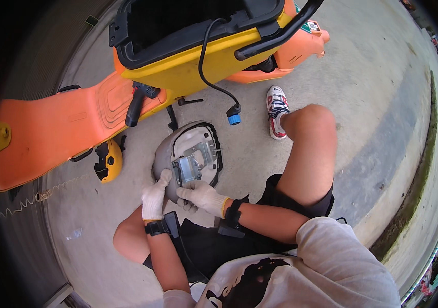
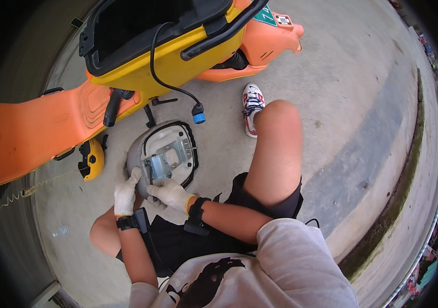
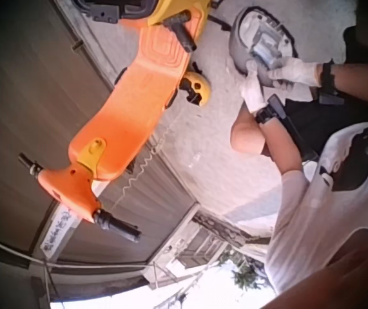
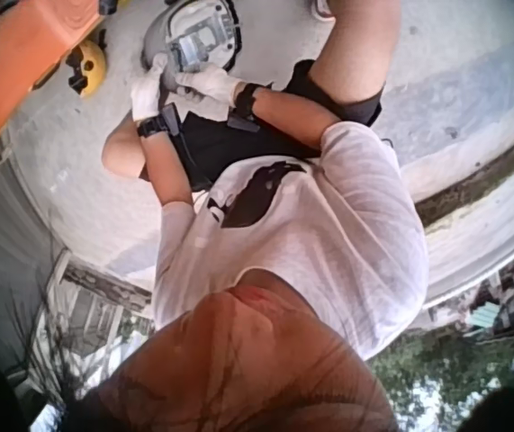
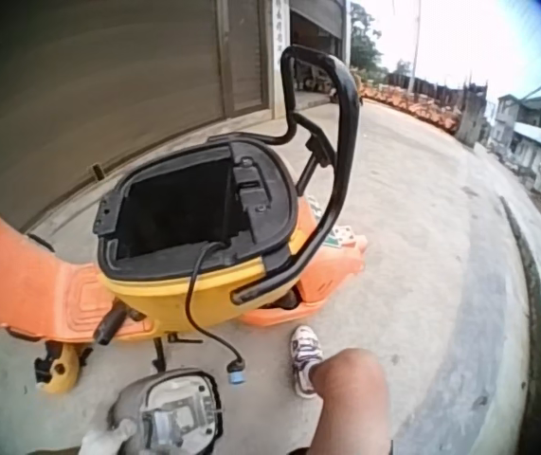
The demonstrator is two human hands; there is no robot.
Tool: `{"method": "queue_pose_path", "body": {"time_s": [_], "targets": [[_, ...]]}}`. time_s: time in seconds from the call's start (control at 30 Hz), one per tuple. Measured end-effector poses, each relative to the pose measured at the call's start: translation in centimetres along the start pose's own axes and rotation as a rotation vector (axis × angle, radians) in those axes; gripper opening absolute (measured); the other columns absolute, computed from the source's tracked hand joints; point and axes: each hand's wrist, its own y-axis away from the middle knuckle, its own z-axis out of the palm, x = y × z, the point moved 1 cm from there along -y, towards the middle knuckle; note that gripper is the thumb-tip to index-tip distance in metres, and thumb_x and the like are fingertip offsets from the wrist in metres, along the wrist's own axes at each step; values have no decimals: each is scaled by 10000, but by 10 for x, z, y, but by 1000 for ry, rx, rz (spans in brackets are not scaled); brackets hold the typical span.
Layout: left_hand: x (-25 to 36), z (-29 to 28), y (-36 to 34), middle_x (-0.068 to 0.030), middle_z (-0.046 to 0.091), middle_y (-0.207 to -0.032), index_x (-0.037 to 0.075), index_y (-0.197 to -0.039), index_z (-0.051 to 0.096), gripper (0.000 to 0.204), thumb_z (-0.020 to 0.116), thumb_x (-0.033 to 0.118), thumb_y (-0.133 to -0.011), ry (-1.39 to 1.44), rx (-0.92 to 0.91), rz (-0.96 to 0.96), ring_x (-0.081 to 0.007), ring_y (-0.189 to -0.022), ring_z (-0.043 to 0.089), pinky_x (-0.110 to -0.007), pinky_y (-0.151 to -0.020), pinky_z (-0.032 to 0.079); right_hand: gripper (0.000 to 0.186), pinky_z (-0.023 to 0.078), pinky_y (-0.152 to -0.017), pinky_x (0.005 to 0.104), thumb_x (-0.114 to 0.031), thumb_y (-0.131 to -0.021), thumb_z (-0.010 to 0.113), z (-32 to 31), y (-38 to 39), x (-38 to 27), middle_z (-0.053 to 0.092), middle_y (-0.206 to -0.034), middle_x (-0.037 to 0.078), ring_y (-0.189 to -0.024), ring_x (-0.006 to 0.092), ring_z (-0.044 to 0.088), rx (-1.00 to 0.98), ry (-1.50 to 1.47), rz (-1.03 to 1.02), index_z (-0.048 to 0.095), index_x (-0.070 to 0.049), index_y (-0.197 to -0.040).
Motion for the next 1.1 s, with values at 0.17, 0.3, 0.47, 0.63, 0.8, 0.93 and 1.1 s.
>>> {"method": "queue_pose_path", "body": {"time_s": [0.17, 0.3, 0.47, 0.63, 0.8, 0.93, 1.1], "targets": [[0, 7, 1, -191, 493, -1466, 24, -1540, 368, 697, 695, 51, -925, 67, 4, 63, -263, -1300, 507, -368, -1097, 431, 264, 477, -535, 249, -327, -990, 651, -11, -4, 12, 695, -854, 37, -660, 109, 629, -168, -376, 5, 629, -63, -998], [5, 8, 5, -190, 481, -1478, 18, -1539, 366, 690, 693, 51, -931, 181, 0, 12, -259, -1316, 497, -367, -1101, 430, 354, 461, -509, 274, -419, -996, 595, -15, -9, -2, 657, -787, 33, -606, 129, 603, -72, 11, 47, 632, -71, -939], [-11, 1, -3, -189, 458, -1497, 10, -1530, 379, 679, 687, 42, -927, 111, 17, -8, -262, -1327, 488, -364, -1117, 415, 467, 442, -481, 294, -507, -1011, 507, -10, -10, -4, 615, -722, 25, -565, 130, 569, 60, 105, 62, 614, -73, -875], [-6, 8, -2, -172, 488, -1472, 9, -1514, 404, 679, 703, 39, -905, 2, 21, 89, -243, -1320, 488, -350, -1128, 396, 409, 405, -449, 285, -458, -1019, 551, -11, -25, -3, 571, -671, 19, -523, 115, 524, 215, -58, -37, 616, -65, -925], [-1, 9, 1, -162, 495, -1464, 11, -1521, 390, 685, 693, 30, -907, -34, 37, 64, -237, -1309, 496, -342, -1126, 396, 336, 398, -439, 289, -385, -1022, 585, -7, -33, -11, 555, -652, 10, -490, 111, 500, 227, -79, -68, 621, -56, -966], [-6, 8, 0, -170, 497, -1466, 11, -1529, 376, 694, 694, 37, -912, -6, 16, 91, -238, -1297, 511, -342, -1119, 405, 329, 356, -382, 305, -318, -1017, 584, -1, -34, -14, 533, -590, 25, -422, 120, 475, 302, -72, -87, 632, -40, -850], [5, 12, 1, -179, 504, -1467, 9, -1528, 376, 691, 693, 37, -915, 22, 39, -16, -247, -1287, 527, -345, -1105, 423, 315, 495, -548, 429, -305, -988, 575, -11, -38, -10, 654, -701, 169, -590, 299, 646, 342, 273, -234, 681, -21, -902]]}}
